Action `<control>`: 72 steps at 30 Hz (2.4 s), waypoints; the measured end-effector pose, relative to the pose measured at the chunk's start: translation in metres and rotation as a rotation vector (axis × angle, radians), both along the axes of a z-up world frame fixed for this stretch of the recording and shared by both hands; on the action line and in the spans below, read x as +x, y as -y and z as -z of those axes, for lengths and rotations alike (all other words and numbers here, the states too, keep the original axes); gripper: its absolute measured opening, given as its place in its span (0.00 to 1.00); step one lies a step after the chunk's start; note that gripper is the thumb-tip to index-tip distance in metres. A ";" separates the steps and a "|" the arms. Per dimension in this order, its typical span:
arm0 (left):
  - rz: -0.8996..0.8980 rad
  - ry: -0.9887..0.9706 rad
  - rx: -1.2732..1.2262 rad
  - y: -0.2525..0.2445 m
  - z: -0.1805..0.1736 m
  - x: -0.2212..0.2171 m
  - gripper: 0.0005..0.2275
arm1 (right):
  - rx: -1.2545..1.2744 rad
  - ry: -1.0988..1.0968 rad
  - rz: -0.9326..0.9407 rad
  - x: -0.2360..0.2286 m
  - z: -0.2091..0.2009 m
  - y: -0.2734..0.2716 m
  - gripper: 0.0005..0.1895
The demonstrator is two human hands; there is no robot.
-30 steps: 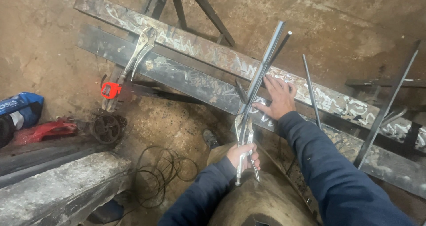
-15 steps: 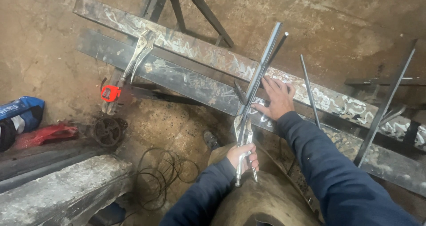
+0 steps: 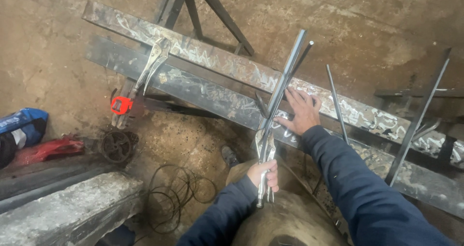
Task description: Clamping metal bars to a horizontal metal plate using locking pliers in preparation for assembly.
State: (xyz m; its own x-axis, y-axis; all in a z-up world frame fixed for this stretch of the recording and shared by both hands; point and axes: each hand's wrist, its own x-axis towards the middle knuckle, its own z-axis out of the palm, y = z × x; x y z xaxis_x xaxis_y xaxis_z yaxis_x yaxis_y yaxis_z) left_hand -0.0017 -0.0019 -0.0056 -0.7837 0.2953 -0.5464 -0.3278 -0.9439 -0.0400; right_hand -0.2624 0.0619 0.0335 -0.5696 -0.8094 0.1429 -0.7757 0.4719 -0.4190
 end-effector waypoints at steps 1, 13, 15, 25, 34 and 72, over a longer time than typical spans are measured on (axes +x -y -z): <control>0.003 -0.003 -0.001 0.001 0.002 -0.001 0.10 | -0.001 -0.003 0.003 -0.001 0.001 0.000 0.56; 0.056 -0.011 -0.226 0.016 -0.044 0.004 0.14 | 0.000 0.035 0.004 -0.002 -0.007 -0.001 0.52; 0.060 0.044 -0.253 0.015 -0.044 0.005 0.14 | -0.106 0.058 0.034 0.001 -0.007 -0.004 0.46; 0.060 0.096 -0.403 0.004 -0.046 0.002 0.14 | -0.265 0.353 0.438 -0.066 0.026 0.018 0.33; 0.082 0.094 -0.423 0.006 -0.044 0.001 0.14 | -0.133 0.299 0.459 -0.069 0.033 0.064 0.36; 0.124 0.094 -0.437 0.011 -0.047 0.001 0.16 | -0.214 0.286 0.374 -0.060 0.013 0.063 0.16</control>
